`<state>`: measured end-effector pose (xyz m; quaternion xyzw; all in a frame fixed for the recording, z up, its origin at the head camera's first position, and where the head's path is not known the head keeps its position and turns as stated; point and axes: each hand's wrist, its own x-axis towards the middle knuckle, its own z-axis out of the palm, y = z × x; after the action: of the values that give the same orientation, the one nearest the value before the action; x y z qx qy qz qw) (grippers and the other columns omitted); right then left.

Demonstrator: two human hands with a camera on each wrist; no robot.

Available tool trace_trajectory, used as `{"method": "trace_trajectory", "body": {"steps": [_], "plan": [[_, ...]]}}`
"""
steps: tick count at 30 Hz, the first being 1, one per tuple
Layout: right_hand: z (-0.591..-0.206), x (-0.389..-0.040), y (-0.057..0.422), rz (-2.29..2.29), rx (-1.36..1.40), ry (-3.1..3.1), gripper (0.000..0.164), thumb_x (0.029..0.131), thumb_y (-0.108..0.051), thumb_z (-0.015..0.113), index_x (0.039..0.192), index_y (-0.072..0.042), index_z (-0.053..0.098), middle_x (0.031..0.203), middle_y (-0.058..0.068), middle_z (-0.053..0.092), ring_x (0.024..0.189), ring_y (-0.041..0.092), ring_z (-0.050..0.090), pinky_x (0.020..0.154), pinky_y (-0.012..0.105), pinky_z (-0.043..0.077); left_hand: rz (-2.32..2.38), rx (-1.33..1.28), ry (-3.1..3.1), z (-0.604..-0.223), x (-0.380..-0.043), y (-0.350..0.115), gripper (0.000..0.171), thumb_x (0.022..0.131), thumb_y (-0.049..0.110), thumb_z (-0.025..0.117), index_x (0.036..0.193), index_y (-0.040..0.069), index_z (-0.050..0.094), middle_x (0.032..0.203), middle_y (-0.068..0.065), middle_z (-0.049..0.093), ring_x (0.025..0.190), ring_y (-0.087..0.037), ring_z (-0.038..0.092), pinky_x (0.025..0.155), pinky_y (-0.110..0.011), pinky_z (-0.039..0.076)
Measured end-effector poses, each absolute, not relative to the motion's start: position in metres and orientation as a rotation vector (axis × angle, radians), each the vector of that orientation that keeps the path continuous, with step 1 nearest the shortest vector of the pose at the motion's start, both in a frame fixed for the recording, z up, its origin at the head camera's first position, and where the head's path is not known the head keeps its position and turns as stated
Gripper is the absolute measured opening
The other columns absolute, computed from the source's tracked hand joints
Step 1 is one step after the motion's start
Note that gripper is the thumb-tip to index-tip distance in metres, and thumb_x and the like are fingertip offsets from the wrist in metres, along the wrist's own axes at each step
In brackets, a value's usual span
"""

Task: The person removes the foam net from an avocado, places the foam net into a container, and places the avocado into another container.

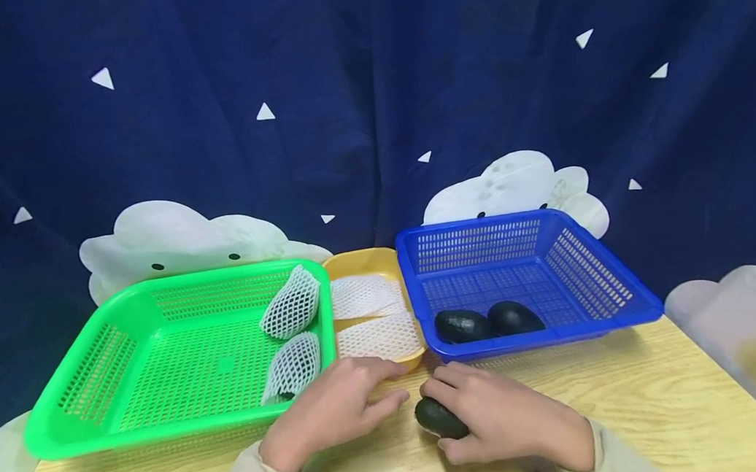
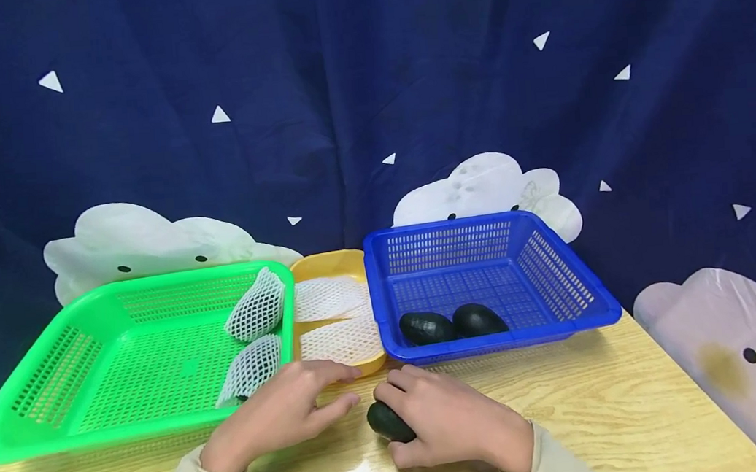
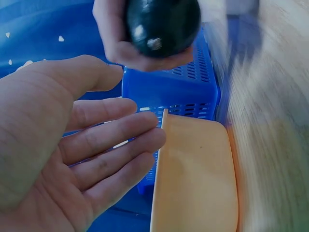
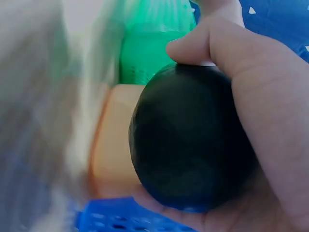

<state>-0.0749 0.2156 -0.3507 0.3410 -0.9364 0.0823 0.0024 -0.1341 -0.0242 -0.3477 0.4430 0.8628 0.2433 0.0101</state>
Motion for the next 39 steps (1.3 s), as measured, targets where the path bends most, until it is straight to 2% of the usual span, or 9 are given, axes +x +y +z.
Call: {"method": "trace_trajectory", "body": {"steps": [7, 12, 18, 25, 35, 39], "plan": [[-0.331, -0.07, 0.221, 0.205, 0.95, -2.884, 0.05, 0.073, -0.046, 0.072, 0.115, -0.023, 0.059, 0.098, -0.015, 0.054, 0.083, 0.0, 0.047, 0.068, 0.017, 0.046, 0.72, 1.377, 2.724, -0.349, -0.128, -0.025, 0.032, 0.095, 0.036, 0.058, 0.116, 0.016, 0.07, 0.109, 0.004, 0.074, 0.101, -0.009, 0.07, 0.089, -0.028, 0.057], [-0.321, -0.069, 0.224, 0.189, 0.92, -2.842, 0.051, 0.073, -0.046, 0.074, 0.117, -0.025, 0.06, 0.101, -0.016, 0.055, 0.086, -0.002, 0.048, 0.071, 0.019, 0.049, 0.732, 1.407, 2.709, -0.353, -0.125, -0.026, 0.029, 0.095, 0.033, 0.058, 0.113, 0.014, 0.07, 0.106, 0.004, 0.074, 0.098, -0.008, 0.07, 0.086, -0.025, 0.058], [-0.314, -0.07, 0.229, 0.221, 0.924, -2.766, 0.051, 0.071, -0.045, 0.076, 0.116, -0.028, 0.059, 0.102, -0.018, 0.055, 0.086, -0.003, 0.049, 0.068, 0.019, 0.049, 0.726, 1.415, 2.696, -0.358, -0.124, -0.025, 0.031, 0.096, 0.035, 0.058, 0.114, 0.014, 0.07, 0.107, 0.004, 0.074, 0.097, -0.006, 0.07, 0.084, -0.024, 0.057], [-0.307, -0.072, 0.235, 0.225, 0.918, -2.705, 0.053, 0.069, -0.043, 0.077, 0.116, -0.025, 0.06, 0.102, -0.018, 0.056, 0.088, -0.003, 0.051, 0.069, 0.02, 0.051, 0.719, 1.449, 2.684, -0.367, -0.123, -0.022, 0.028, 0.095, 0.034, 0.058, 0.11, 0.014, 0.071, 0.102, 0.006, 0.074, 0.093, -0.004, 0.07, 0.081, -0.021, 0.057], [-0.303, -0.074, 0.245, 0.277, 0.9, -2.674, 0.05, 0.068, -0.04, 0.078, 0.113, -0.028, 0.059, 0.097, -0.022, 0.053, 0.085, -0.005, 0.048, 0.067, 0.018, 0.048, 0.696, 1.555, 2.641, -0.375, -0.123, -0.016, 0.027, 0.096, 0.033, 0.058, 0.11, 0.015, 0.072, 0.103, 0.005, 0.075, 0.094, -0.004, 0.071, 0.082, -0.018, 0.056], [-0.302, -0.08, 0.253, 0.277, 0.861, -2.665, 0.05, 0.067, -0.039, 0.079, 0.111, -0.025, 0.06, 0.094, -0.019, 0.053, 0.083, -0.003, 0.047, 0.064, 0.018, 0.047, 0.686, 1.579, 2.61, -0.376, -0.123, -0.014, 0.028, 0.096, 0.033, 0.057, 0.111, 0.015, 0.072, 0.105, 0.006, 0.075, 0.096, -0.003, 0.07, 0.084, -0.017, 0.056]]}}
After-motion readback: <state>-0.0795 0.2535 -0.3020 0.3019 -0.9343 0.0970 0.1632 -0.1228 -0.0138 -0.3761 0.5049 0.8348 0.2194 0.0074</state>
